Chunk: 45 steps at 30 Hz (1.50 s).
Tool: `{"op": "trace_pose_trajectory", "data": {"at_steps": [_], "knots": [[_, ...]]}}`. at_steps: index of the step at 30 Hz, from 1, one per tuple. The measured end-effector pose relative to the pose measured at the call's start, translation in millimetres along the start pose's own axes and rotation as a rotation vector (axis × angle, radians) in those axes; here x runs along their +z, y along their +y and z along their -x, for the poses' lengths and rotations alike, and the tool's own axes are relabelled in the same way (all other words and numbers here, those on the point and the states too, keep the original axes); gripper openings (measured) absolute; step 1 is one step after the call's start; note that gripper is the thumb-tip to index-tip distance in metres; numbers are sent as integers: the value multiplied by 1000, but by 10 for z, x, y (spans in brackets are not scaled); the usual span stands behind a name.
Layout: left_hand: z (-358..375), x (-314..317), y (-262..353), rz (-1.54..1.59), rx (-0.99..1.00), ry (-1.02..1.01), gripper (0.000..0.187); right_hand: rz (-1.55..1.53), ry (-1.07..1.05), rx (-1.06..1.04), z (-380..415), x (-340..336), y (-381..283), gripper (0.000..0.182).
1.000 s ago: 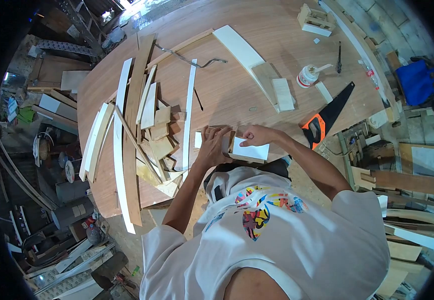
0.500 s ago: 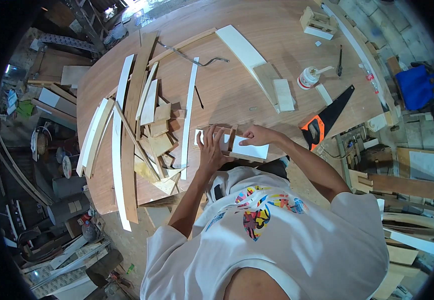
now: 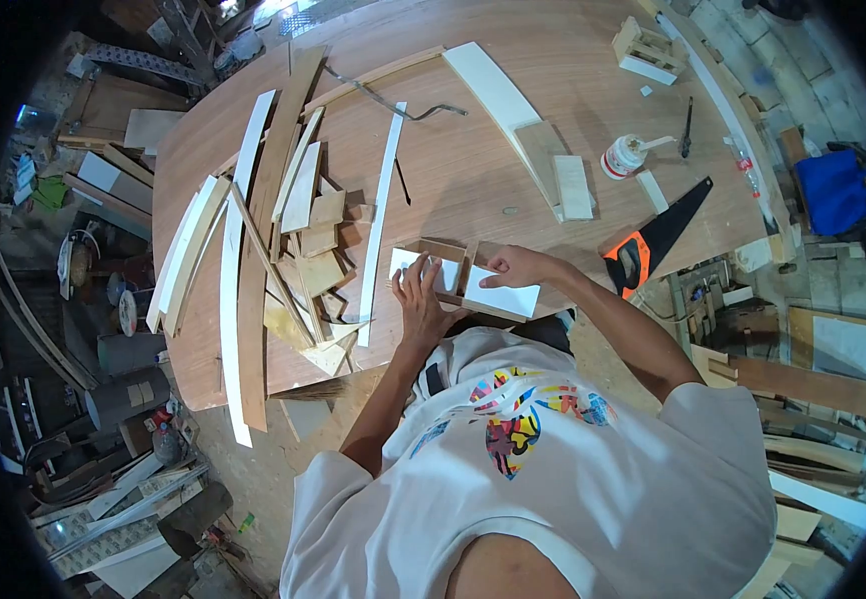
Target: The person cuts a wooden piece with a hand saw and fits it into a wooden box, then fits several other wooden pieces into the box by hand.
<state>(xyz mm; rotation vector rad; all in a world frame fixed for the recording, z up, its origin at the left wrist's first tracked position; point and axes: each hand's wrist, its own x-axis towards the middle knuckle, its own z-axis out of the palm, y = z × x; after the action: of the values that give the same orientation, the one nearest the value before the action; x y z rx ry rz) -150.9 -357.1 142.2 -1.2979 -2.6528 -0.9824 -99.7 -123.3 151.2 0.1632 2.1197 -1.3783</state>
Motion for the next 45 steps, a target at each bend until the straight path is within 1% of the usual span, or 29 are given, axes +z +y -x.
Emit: {"op": "trace_pose_trajectory", "data": {"at_steps": [2, 4, 7, 10, 16, 19, 22, 28, 32, 37, 41, 43, 45], "knots": [[23, 15, 11, 15, 15, 51, 114, 36, -15, -16, 19, 36, -38, 48], [51, 14, 12, 21, 1, 40, 112, 77, 14, -75, 47, 111, -76, 44], [100, 6, 18, 14, -20, 29, 110, 132, 51, -99, 100, 159, -150, 45], [160, -9, 23, -3, -23, 25, 108, 79, 61, -120, 92, 246, -125, 44], [251, 32, 0, 9, -31, 37, 107, 97, 20, -79, 206, 198, -363, 48], [236, 20, 29, 1, -29, 52, 107, 131, -6, -44, 144, 215, -339, 50], [220, 10, 38, -2, -32, 54, 107, 166, 51, -98, 106, 236, -285, 51], [179, 18, 46, 8, -32, 71, 105, 138, 41, -85, 148, 185, -329, 52], [164, 56, 24, 18, -42, 90, 105, 146, 19, -69, 64, 182, -232, 51], [134, 70, 23, 24, -54, 87, 104, 66, -7, -49, 60, 123, -203, 50], [124, 69, 12, 18, -67, 70, 105, 87, -5, -23, 18, 118, -180, 48], [132, 60, 17, 22, -65, 70, 105, 75, -24, 13, 45, 97, -236, 46], [133, 53, 28, 27, -64, 70, 106, 51, -21, -12, 94, 79, -294, 46]]}}
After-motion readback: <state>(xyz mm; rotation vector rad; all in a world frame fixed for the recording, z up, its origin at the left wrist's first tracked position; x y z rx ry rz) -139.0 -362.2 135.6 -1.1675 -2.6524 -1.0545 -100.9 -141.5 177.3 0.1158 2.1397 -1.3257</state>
